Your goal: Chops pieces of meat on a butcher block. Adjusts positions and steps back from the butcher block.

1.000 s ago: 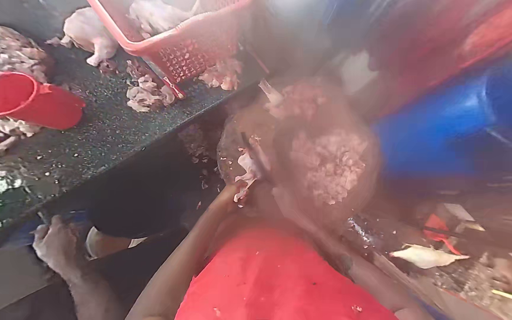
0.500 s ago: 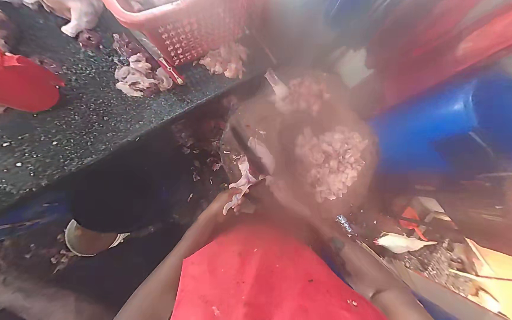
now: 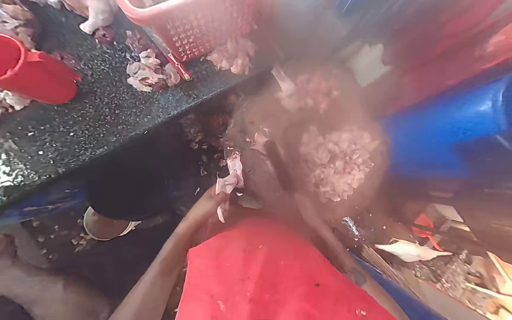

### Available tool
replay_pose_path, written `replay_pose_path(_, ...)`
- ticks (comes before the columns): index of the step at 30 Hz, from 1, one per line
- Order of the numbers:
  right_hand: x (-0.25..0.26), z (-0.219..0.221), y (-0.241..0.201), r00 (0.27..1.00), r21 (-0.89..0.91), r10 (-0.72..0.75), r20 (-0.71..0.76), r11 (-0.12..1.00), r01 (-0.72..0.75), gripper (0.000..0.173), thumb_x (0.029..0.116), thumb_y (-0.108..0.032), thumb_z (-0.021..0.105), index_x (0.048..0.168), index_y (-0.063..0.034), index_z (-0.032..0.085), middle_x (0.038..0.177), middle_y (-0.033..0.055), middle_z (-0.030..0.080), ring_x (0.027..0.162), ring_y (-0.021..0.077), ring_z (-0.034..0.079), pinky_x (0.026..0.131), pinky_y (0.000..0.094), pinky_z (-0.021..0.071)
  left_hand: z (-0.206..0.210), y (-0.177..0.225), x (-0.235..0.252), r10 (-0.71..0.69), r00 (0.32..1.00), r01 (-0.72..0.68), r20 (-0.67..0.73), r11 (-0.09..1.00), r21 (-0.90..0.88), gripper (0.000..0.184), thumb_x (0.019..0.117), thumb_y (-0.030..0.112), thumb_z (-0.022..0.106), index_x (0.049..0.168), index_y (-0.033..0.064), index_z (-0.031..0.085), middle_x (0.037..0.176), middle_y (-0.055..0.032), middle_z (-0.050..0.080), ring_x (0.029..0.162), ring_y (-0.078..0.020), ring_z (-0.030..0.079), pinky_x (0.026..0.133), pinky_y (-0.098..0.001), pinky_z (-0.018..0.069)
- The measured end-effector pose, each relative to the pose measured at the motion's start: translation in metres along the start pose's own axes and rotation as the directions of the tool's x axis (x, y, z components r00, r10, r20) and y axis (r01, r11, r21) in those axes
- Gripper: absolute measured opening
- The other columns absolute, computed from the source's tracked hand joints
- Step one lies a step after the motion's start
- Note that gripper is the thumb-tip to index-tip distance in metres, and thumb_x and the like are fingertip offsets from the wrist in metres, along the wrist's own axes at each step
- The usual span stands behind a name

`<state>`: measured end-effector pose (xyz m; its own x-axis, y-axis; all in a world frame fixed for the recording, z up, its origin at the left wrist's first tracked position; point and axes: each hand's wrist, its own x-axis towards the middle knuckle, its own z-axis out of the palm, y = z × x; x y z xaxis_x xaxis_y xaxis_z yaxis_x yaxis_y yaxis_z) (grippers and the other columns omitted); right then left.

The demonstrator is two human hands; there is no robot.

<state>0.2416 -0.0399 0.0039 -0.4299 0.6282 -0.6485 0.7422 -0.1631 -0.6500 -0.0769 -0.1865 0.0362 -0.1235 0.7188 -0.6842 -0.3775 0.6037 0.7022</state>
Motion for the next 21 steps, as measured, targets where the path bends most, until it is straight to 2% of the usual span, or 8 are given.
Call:
replay_pose_path(2,-0.003,-0.019,0.008,0.989,-0.056,0.035,-0.145,0.997,-0.044,0.053,0.1119,-0.041,0.029,0.118,0.0006,0.062,0.082,0.0101,0.059,0.071,0.0217,0.058,0.071,0.0444,0.0528,-0.002,0.028,0.001,-0.011,0.999,-0.002,0.053,0.973,0.232,0.029,0.1054,0.024,0.048,0.127,0.0062,0.056,0.072,-0.0007,0.061,0.058,-0.0124,0.061,0.059,-0.0318,0.0575)
replay_pose_path(5,-0.015,-0.035,-0.017,0.970,-0.122,-0.026,-0.241,0.993,-0.003,0.056,0.1117,-0.041,0.030,0.135,0.0020,0.057,0.102,0.0192,0.067,0.090,0.0290,0.066,0.087,0.0501,0.0543,0.014,0.056,0.026,-0.078,0.987,0.009,0.138,0.895,0.445,0.037,0.1077,0.038,0.048,0.117,0.0057,0.064,0.074,-0.0039,0.064,0.057,-0.0136,0.061,0.057,-0.0329,0.0563)
replay_pose_path(7,-0.022,-0.034,-0.028,0.977,-0.122,-0.135,-0.167,0.986,0.115,0.056,0.1095,-0.043,0.029,0.127,0.0014,0.059,0.092,0.0131,0.064,0.079,0.0227,0.063,0.077,0.0439,0.0550,0.031,0.057,0.055,-0.172,0.975,0.082,0.139,0.866,0.494,0.039,0.1089,0.039,0.045,0.110,0.0045,0.063,0.069,-0.0021,0.060,0.052,-0.0115,0.059,0.053,-0.0294,0.0548)
replay_pose_path(9,-0.024,-0.030,-0.029,0.985,-0.094,-0.171,0.020,0.981,0.172,0.055,0.1098,-0.041,0.032,0.124,0.0033,0.061,0.093,0.0140,0.065,0.082,0.0229,0.064,0.080,0.0441,0.0555,0.043,0.047,0.080,-0.250,0.963,0.163,0.100,0.837,0.523,0.039,0.1087,0.039,0.046,0.106,0.0039,0.063,0.065,-0.0006,0.057,0.049,-0.0103,0.056,0.051,-0.0279,0.0531)
replay_pose_path(11,-0.016,-0.022,-0.016,0.974,-0.049,-0.117,0.194,0.991,0.129,0.055,0.1117,-0.043,0.030,0.123,0.0021,0.059,0.098,0.0151,0.063,0.086,0.0229,0.062,0.083,0.0440,0.0527,0.048,0.040,0.094,-0.276,0.958,0.185,0.076,0.798,0.574,0.038,0.1080,0.038,0.047,0.108,0.0031,0.063,0.066,-0.0016,0.057,0.049,-0.0111,0.055,0.051,-0.0288,0.0524)
replay_pose_path(13,-0.012,-0.012,0.010,0.975,0.073,-0.015,0.223,0.997,-0.001,0.055,0.1117,-0.046,0.026,0.119,-0.0030,0.059,0.085,0.0058,0.055,0.069,0.0150,0.054,0.066,0.0354,0.0499,0.046,0.037,0.093,-0.298,0.952,0.197,0.067,0.768,0.609,0.035,0.1079,0.034,0.047,0.114,0.0027,0.060,0.070,-0.0037,0.059,0.052,-0.0122,0.057,0.052,-0.0303,0.0534)
replay_pose_path(17,-0.016,-0.021,0.030,0.995,0.151,0.100,0.016,0.983,-0.102,0.055,0.1123,-0.044,0.024,0.113,-0.0027,0.060,0.072,0.0015,0.051,0.056,0.0136,0.050,0.055,0.0340,0.0476,0.038,0.033,0.085,-0.339,0.936,0.225,0.094,0.784,0.579,0.033,0.1082,0.028,0.047,0.131,0.0041,0.053,0.079,-0.0072,0.063,0.058,-0.0141,0.062,0.057,-0.0311,0.0563)
replay_pose_path(21,-0.029,-0.044,-0.020,0.991,0.024,-0.025,-0.131,0.999,0.028,0.051,0.1125,-0.038,0.029,0.119,0.0008,0.061,0.083,0.0077,0.057,0.071,0.0184,0.057,0.072,0.0399,0.0525,0.035,0.037,0.087,-0.370,0.924,0.255,0.101,0.790,0.558,0.031,0.1083,0.033,0.046,0.120,0.0064,0.057,0.070,-0.0018,0.056,0.053,-0.0119,0.056,0.053,-0.0290,0.0526)
